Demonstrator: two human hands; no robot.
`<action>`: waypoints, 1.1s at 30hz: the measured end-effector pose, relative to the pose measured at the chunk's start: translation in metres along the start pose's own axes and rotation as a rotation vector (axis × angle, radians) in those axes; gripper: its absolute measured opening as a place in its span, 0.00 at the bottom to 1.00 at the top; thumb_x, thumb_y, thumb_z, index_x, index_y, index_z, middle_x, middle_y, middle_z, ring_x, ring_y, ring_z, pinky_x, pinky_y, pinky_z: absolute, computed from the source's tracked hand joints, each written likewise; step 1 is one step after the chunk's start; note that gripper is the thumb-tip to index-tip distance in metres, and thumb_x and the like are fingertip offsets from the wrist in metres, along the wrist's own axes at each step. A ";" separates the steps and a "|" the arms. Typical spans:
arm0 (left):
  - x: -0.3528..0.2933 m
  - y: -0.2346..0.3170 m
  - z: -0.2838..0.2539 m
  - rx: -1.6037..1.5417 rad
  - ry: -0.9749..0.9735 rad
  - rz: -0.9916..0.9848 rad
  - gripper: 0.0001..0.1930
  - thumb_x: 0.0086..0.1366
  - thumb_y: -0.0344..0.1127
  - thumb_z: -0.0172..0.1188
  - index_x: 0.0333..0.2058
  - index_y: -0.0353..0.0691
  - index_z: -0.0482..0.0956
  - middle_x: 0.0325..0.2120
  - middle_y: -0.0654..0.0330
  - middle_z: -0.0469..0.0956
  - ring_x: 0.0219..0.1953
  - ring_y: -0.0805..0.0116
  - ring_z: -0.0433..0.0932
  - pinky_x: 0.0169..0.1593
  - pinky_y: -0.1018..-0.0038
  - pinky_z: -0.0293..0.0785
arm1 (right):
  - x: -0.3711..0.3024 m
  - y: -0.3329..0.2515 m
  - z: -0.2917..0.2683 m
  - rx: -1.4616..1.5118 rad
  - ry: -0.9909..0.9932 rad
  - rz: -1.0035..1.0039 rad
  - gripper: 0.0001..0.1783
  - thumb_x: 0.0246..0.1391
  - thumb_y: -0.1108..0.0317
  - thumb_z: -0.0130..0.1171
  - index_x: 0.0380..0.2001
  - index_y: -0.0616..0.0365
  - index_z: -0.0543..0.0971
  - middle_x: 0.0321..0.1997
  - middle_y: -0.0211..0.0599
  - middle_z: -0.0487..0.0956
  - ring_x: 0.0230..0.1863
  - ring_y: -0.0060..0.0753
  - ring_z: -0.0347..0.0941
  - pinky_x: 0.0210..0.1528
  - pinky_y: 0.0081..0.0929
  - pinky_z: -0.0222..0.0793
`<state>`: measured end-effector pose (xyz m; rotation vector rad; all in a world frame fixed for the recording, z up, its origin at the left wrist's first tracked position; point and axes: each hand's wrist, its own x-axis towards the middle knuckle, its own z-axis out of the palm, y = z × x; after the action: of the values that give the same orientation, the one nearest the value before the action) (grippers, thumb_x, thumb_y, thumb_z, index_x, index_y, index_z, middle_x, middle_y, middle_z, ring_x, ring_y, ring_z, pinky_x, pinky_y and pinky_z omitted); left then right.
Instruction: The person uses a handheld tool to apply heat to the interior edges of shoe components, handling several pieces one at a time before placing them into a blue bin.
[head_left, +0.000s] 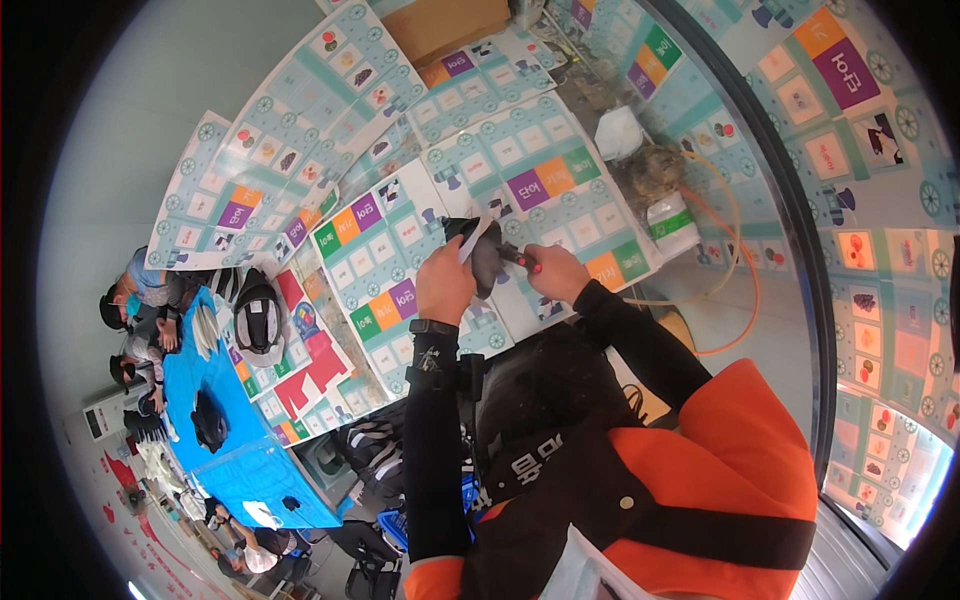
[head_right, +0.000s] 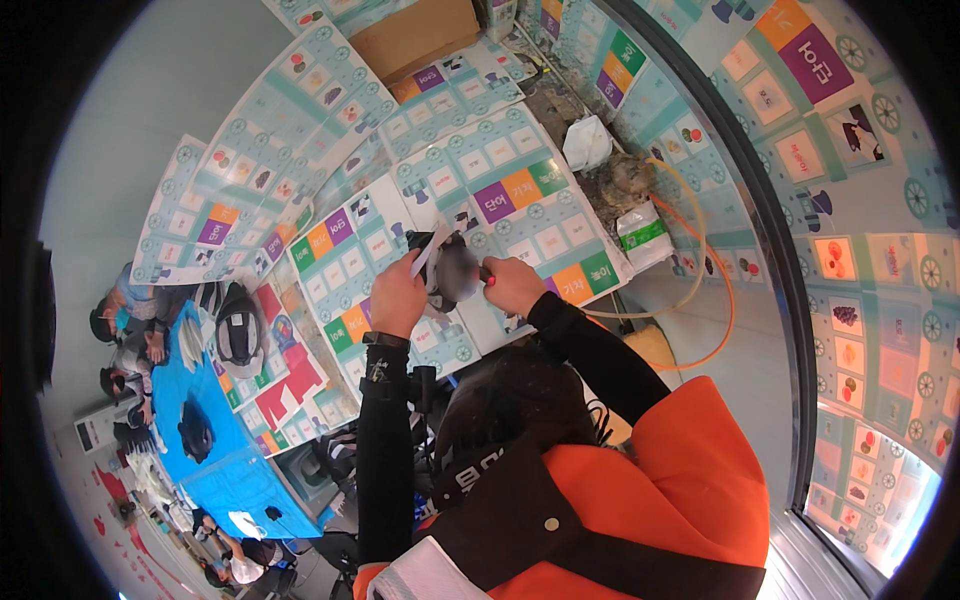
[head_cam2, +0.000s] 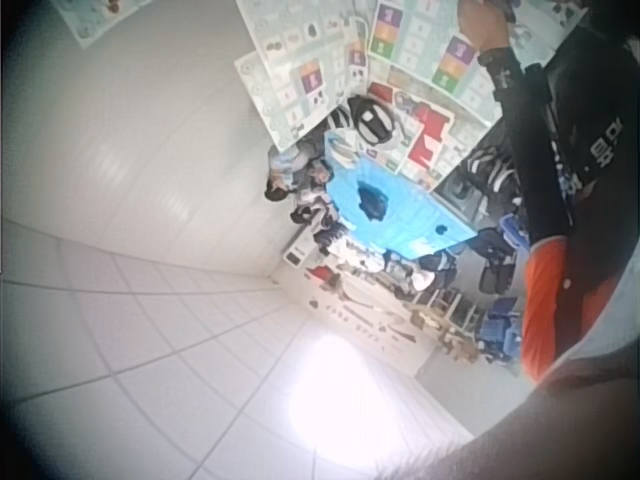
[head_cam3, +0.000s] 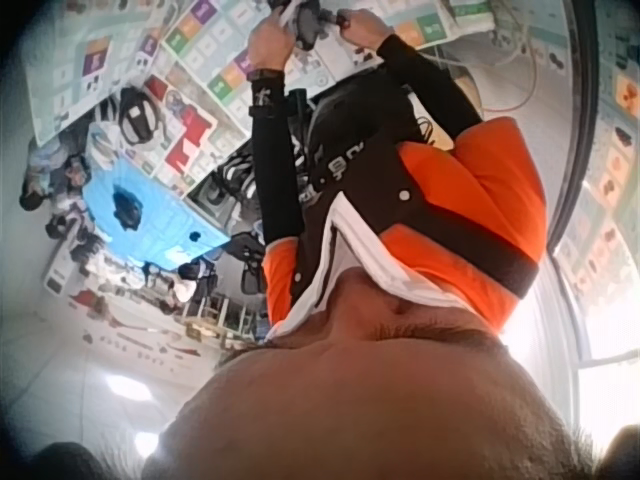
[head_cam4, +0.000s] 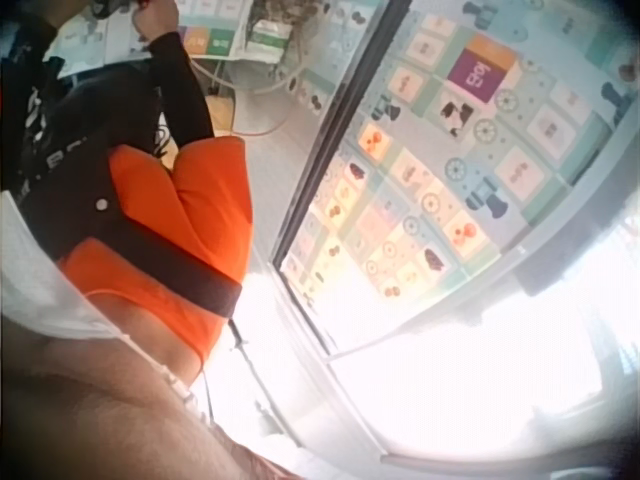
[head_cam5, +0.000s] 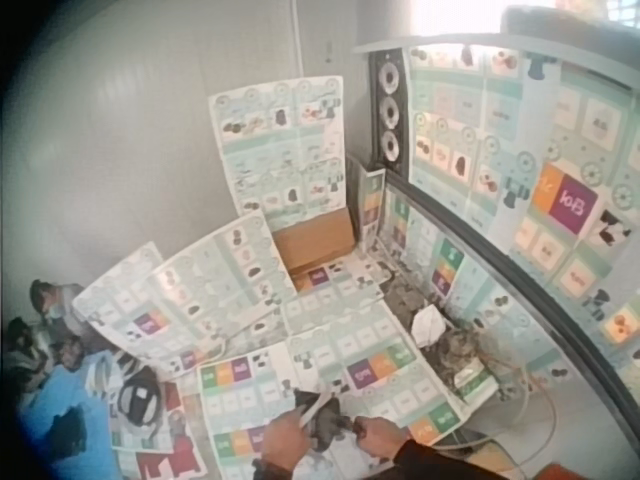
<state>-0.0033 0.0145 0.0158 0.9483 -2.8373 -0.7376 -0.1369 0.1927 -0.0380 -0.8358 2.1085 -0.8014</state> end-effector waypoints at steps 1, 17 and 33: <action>0.001 0.001 0.001 -0.001 0.001 0.000 0.21 0.60 0.28 0.61 0.54 0.41 0.80 0.42 0.47 0.83 0.42 0.44 0.82 0.47 0.54 0.79 | 0.001 0.001 -0.002 -0.001 0.000 -0.001 0.14 0.50 0.68 0.51 0.38 0.60 0.80 0.31 0.56 0.81 0.37 0.65 0.78 0.41 0.55 0.73; 0.001 0.003 0.007 0.001 0.020 0.014 0.20 0.61 0.28 0.60 0.53 0.40 0.81 0.42 0.46 0.83 0.42 0.43 0.82 0.45 0.54 0.80 | -0.007 0.014 -0.003 -0.114 0.083 -0.034 0.13 0.50 0.67 0.54 0.39 0.58 0.79 0.29 0.55 0.81 0.36 0.65 0.78 0.40 0.57 0.73; -0.058 -0.044 0.000 0.177 0.103 -0.128 0.18 0.63 0.28 0.57 0.53 0.37 0.80 0.43 0.44 0.83 0.45 0.45 0.82 0.48 0.55 0.79 | 0.020 0.099 0.021 0.192 -0.154 -0.193 0.23 0.51 0.70 0.66 0.50 0.68 0.79 0.44 0.46 0.85 0.45 0.35 0.79 0.52 0.34 0.75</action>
<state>0.0681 0.0180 0.0014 1.1649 -2.8083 -0.4372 -0.1609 0.2310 -0.1306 -0.9736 1.8034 -0.9902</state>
